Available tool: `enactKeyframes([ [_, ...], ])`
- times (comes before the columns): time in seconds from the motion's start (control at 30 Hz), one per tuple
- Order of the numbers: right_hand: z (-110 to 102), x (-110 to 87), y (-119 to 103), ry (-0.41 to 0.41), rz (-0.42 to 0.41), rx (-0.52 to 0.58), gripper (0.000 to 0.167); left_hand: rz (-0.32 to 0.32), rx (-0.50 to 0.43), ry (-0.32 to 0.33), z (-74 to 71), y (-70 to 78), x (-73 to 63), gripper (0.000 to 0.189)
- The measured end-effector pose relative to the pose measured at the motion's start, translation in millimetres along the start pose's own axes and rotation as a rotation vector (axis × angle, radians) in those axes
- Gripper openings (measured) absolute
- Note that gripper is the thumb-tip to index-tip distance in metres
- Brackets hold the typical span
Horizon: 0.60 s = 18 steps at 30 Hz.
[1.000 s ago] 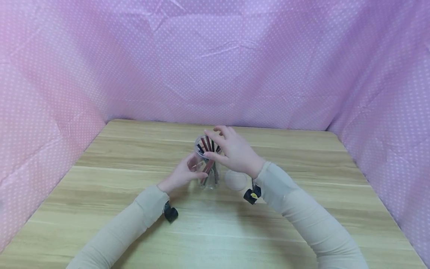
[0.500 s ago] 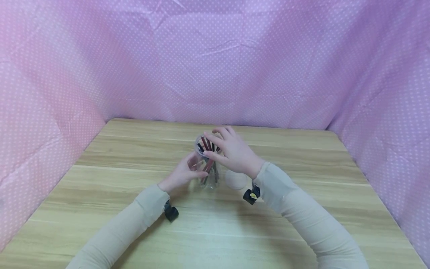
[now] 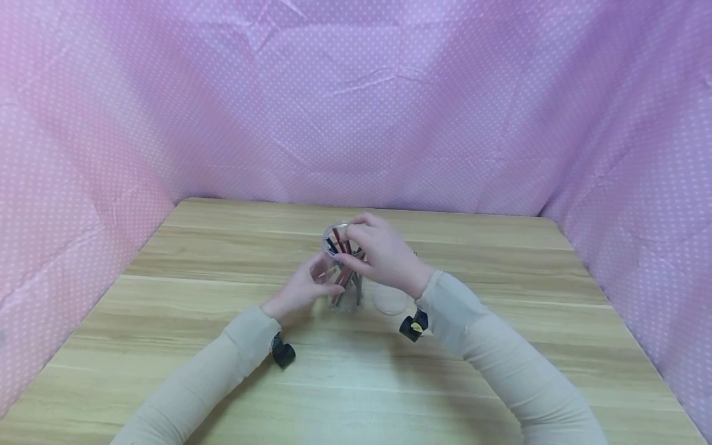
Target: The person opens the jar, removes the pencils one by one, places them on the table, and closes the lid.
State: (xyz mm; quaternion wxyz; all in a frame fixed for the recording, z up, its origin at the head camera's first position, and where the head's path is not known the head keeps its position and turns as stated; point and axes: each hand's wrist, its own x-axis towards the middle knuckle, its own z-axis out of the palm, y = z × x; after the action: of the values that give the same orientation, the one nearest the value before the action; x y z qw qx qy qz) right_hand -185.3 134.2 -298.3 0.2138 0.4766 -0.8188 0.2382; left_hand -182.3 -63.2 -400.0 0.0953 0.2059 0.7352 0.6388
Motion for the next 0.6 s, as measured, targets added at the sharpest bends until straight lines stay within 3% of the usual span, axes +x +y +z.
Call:
enactKeyframes([
  [0.23, -3.5, -1.1, -5.4, -0.114, 0.090, 0.055, 0.018, 0.000, 0.003, 0.003, 1.7, 1.4, -2.1, 0.081],
  [0.6, -7.0, -4.2, -2.9, -0.107, 0.009, 0.173, 0.017, 0.005, -0.017, -0.001, 4.7, 1.0, -4.8, 0.081],
])
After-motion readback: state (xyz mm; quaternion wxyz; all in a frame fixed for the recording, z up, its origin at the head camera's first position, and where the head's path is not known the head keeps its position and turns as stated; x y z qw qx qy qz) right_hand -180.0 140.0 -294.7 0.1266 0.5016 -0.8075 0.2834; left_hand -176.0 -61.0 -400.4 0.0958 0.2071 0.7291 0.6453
